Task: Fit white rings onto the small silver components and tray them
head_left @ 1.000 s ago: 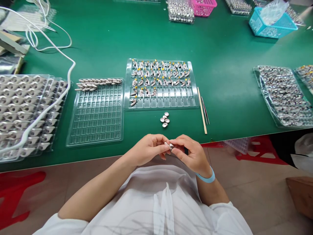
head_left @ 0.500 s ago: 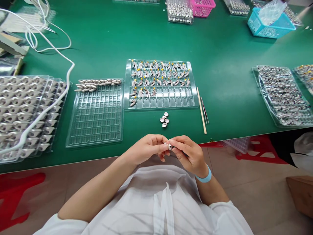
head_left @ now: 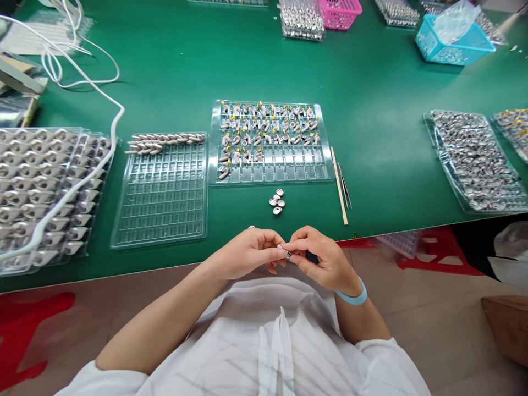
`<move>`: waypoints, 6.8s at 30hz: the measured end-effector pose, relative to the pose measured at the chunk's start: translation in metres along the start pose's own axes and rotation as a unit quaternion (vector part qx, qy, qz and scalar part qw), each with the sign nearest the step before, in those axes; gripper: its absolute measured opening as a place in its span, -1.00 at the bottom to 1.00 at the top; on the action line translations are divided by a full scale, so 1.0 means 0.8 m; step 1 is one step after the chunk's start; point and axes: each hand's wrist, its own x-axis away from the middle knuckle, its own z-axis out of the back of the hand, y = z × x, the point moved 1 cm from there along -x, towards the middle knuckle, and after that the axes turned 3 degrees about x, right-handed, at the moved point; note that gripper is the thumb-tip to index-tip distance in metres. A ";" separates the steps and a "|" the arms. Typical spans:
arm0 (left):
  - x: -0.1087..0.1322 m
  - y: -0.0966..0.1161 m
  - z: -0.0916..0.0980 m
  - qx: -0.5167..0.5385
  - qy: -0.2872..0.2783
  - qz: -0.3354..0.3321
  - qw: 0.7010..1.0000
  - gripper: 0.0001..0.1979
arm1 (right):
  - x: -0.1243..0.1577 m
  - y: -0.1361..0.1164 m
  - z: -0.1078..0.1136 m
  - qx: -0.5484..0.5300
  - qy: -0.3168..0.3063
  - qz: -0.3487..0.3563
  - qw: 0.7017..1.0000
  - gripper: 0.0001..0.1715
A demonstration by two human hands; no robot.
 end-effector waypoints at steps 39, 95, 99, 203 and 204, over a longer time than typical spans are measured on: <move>-0.003 -0.001 0.004 0.011 0.011 0.011 1.000 -0.74 | 0.005 0.005 -0.007 0.046 0.062 0.046 0.996 -0.68; 0.000 -0.015 -0.007 -0.361 0.176 -0.480 0.780 -0.80 | 0.012 0.001 -0.029 -0.213 0.165 -0.127 0.955 -0.78; -0.001 -0.016 -0.007 -0.368 0.173 -0.496 0.767 -0.80 | 0.013 0.002 -0.029 -0.201 0.178 -0.128 0.955 -0.78; 0.006 -0.027 -0.010 -0.458 0.201 -0.532 0.683 -0.75 | 0.012 0.008 -0.032 -0.196 0.181 -0.093 0.959 -0.69; 0.006 -0.028 -0.010 -0.457 0.200 -0.533 0.684 -0.75 | 0.012 0.008 -0.032 -0.194 0.180 -0.092 0.960 -0.69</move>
